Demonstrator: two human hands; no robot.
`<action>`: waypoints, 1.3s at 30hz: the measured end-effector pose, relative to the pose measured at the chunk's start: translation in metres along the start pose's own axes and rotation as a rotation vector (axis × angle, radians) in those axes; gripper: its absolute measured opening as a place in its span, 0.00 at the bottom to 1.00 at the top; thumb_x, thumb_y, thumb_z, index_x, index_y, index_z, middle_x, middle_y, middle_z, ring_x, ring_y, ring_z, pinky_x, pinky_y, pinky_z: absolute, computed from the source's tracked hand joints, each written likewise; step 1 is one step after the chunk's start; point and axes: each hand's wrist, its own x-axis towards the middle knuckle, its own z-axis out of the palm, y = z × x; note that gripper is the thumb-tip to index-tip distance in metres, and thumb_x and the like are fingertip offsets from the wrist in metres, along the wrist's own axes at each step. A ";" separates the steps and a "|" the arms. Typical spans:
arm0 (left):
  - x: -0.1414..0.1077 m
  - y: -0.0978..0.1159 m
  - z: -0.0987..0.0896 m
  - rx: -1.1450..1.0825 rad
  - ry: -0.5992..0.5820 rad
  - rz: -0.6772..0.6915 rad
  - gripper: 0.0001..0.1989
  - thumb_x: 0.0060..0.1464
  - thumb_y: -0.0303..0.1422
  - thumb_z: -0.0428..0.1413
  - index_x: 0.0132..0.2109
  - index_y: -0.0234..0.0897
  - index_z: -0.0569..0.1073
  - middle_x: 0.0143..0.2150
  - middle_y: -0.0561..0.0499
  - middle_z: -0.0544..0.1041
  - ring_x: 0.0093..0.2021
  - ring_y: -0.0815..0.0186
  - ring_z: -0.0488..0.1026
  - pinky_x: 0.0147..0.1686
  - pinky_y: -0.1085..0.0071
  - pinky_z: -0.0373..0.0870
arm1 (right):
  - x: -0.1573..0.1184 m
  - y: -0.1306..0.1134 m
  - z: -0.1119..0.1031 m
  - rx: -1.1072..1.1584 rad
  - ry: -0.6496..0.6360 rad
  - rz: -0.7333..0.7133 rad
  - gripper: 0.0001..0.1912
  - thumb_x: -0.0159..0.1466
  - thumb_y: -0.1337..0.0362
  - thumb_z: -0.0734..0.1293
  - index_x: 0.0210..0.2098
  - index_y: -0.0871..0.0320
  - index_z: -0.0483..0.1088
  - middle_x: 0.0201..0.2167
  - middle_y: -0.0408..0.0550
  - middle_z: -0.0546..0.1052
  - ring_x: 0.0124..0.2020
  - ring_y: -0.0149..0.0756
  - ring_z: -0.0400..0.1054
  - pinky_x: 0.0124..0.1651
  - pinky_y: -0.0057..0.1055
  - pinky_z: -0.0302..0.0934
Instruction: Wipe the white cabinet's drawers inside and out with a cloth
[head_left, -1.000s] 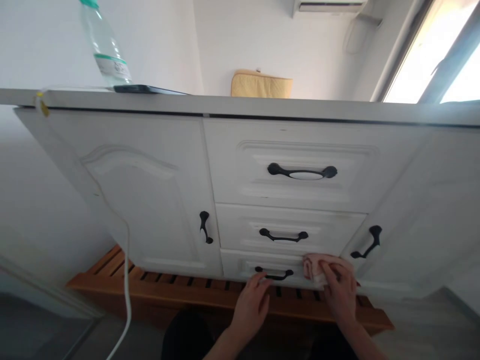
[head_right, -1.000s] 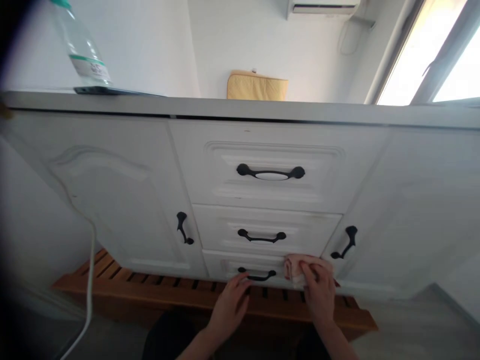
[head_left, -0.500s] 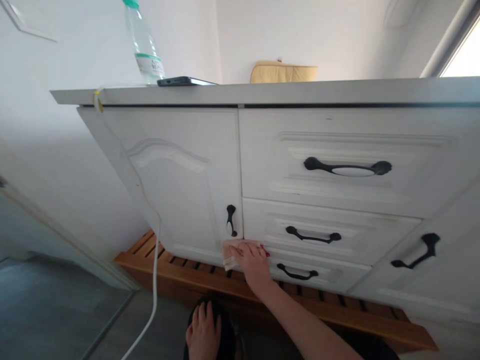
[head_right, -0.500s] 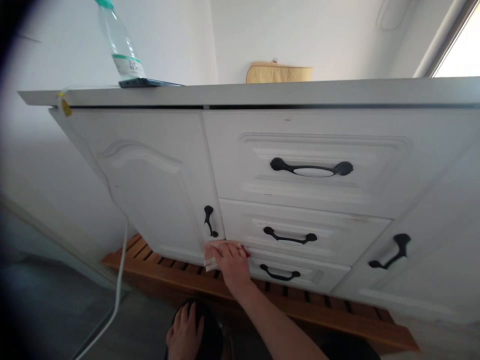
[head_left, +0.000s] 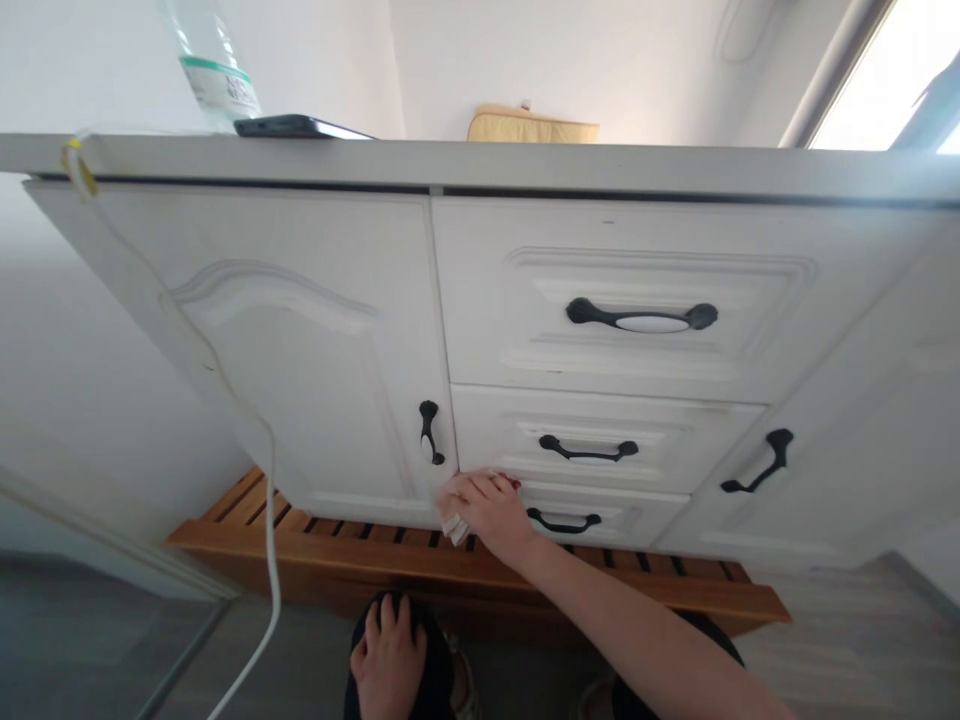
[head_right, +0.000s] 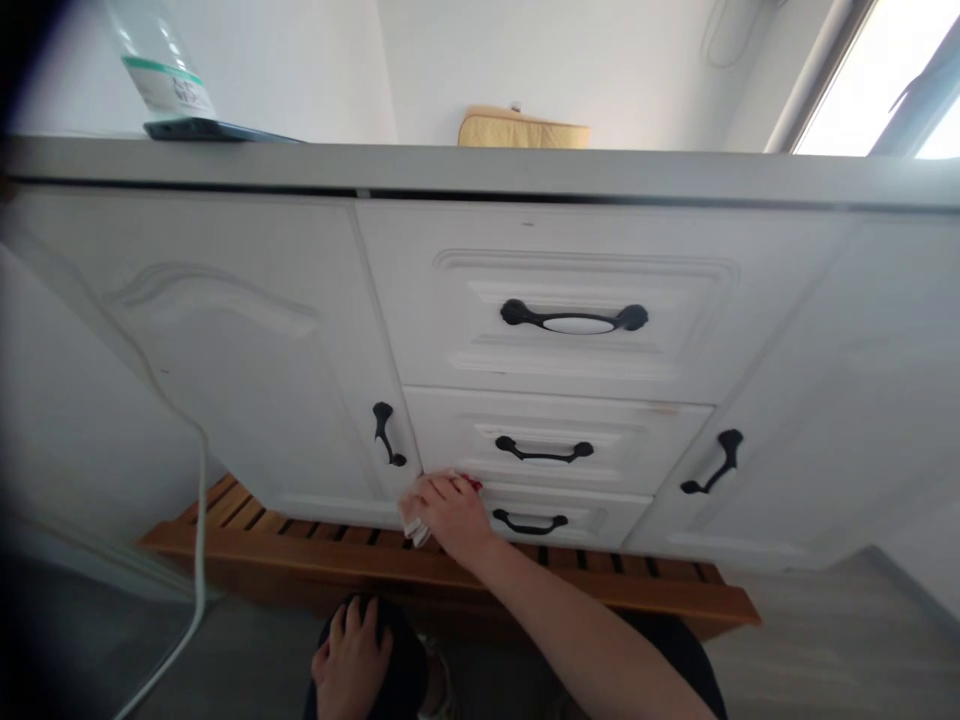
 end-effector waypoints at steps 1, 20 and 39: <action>-0.001 -0.001 -0.001 0.005 -0.010 -0.008 0.24 0.66 0.32 0.44 0.65 0.41 0.70 0.68 0.43 0.69 0.70 0.49 0.59 0.54 0.56 0.65 | -0.009 0.010 -0.005 -0.001 0.013 -0.037 0.08 0.71 0.61 0.64 0.46 0.50 0.74 0.49 0.43 0.78 0.50 0.37 0.65 0.50 0.38 0.57; 0.022 -0.001 0.006 -0.262 -0.097 -0.302 0.29 0.67 0.44 0.36 0.68 0.37 0.59 0.64 0.40 0.68 0.63 0.47 0.66 0.46 0.51 0.70 | -0.222 0.094 -0.085 -0.224 0.171 0.209 0.26 0.66 0.73 0.60 0.57 0.42 0.74 0.45 0.48 0.77 0.46 0.40 0.70 0.50 0.36 0.64; 0.022 -0.011 -0.001 -0.140 0.003 -0.285 0.24 0.66 0.44 0.43 0.62 0.36 0.66 0.53 0.42 0.73 0.53 0.52 0.72 0.38 0.59 0.65 | -0.014 -0.033 0.052 0.060 0.051 0.074 0.16 0.73 0.62 0.62 0.58 0.43 0.69 0.57 0.38 0.77 0.54 0.37 0.64 0.52 0.38 0.56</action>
